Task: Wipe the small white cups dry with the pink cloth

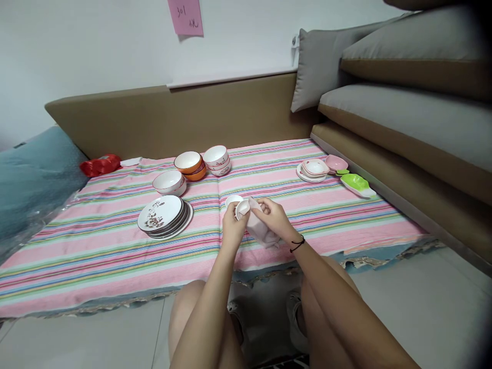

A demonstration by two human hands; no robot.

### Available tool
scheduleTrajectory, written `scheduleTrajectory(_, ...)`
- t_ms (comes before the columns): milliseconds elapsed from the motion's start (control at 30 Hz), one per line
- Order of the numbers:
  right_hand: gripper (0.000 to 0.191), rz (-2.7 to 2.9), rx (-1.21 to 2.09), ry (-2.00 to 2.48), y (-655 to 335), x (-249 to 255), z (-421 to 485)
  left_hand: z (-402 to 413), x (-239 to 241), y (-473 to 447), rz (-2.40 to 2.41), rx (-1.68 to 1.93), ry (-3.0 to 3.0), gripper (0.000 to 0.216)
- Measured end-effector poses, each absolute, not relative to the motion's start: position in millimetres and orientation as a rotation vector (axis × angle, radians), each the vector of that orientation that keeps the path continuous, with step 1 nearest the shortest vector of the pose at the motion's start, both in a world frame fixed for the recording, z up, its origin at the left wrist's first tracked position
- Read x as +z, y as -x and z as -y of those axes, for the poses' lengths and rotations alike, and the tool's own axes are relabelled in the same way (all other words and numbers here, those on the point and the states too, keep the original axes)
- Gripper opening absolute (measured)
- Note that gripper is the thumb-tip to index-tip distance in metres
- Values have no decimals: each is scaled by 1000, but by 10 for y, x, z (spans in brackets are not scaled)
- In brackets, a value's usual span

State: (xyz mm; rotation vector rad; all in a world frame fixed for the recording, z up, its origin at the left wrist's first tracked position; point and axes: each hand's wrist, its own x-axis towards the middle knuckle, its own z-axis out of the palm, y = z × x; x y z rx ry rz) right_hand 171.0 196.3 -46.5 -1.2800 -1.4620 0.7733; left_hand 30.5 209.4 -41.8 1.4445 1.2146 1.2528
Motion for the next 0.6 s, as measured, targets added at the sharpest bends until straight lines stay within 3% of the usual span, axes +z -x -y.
scheduleTrajectory(167, 29, 1531, 768, 1352, -1676, -526, -1969, -2060, -377, -312, -1297, 1231, -1553, 20)
scheduleTrajectory(333, 15, 1587, 831, 1261, -1663, -479, -1939, -2052, -360, -294, -1358, 1220, -1559, 18)
scheduleTrajectory(600, 11, 1540, 844, 1262, -1657, -438, -1929, -2047, -363, -297, -1315, 1218, -1521, 14)
